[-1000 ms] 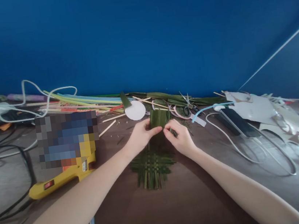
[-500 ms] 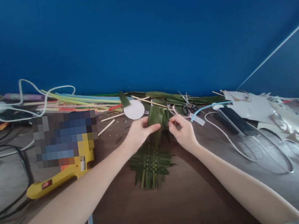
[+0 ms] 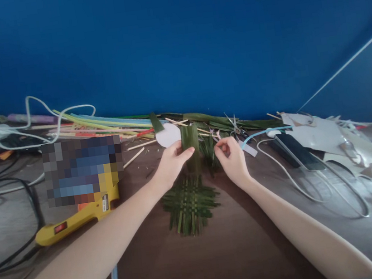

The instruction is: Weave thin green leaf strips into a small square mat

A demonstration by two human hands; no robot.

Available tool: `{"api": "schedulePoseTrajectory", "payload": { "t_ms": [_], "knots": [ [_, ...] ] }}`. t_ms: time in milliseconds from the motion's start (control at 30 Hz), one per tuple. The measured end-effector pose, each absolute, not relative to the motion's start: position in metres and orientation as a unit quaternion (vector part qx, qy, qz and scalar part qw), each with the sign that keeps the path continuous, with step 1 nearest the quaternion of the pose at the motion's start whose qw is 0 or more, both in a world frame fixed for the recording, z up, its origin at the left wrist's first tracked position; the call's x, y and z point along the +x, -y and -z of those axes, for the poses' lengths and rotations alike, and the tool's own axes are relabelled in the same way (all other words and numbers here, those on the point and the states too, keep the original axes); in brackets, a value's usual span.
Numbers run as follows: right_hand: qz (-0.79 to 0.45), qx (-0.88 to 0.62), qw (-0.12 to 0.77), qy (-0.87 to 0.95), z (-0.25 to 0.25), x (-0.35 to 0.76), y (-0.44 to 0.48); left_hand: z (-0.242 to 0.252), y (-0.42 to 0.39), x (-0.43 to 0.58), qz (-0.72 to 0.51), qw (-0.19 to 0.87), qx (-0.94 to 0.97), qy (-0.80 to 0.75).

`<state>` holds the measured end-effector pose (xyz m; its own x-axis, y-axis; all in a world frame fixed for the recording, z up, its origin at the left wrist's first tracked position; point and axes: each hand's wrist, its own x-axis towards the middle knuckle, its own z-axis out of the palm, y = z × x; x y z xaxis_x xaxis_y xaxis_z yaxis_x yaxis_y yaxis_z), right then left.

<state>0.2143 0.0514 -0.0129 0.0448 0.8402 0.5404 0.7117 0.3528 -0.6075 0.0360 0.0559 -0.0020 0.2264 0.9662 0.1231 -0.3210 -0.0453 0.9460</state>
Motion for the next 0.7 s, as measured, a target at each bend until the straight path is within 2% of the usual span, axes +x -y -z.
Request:
{"api": "schedulePoseTrajectory", "payload": {
  "t_ms": [167, 467, 700],
  "knots": [
    [-0.156, -0.468, 0.448, 0.745, 0.002, 0.202, -0.037, -0.002, -0.053, 0.037, -0.487, 0.568, 0.570, -0.340],
    [-0.132, -0.428, 0.441, 0.777, 0.003, 0.196, -0.032, -0.004, -0.050, 0.037, -0.464, 0.520, 0.627, -0.348],
    [-0.088, -0.420, 0.453, 0.782, 0.003, 0.194, -0.033, -0.005, -0.050, 0.037, -0.460, 0.520, 0.631, -0.346]
  ]
}}
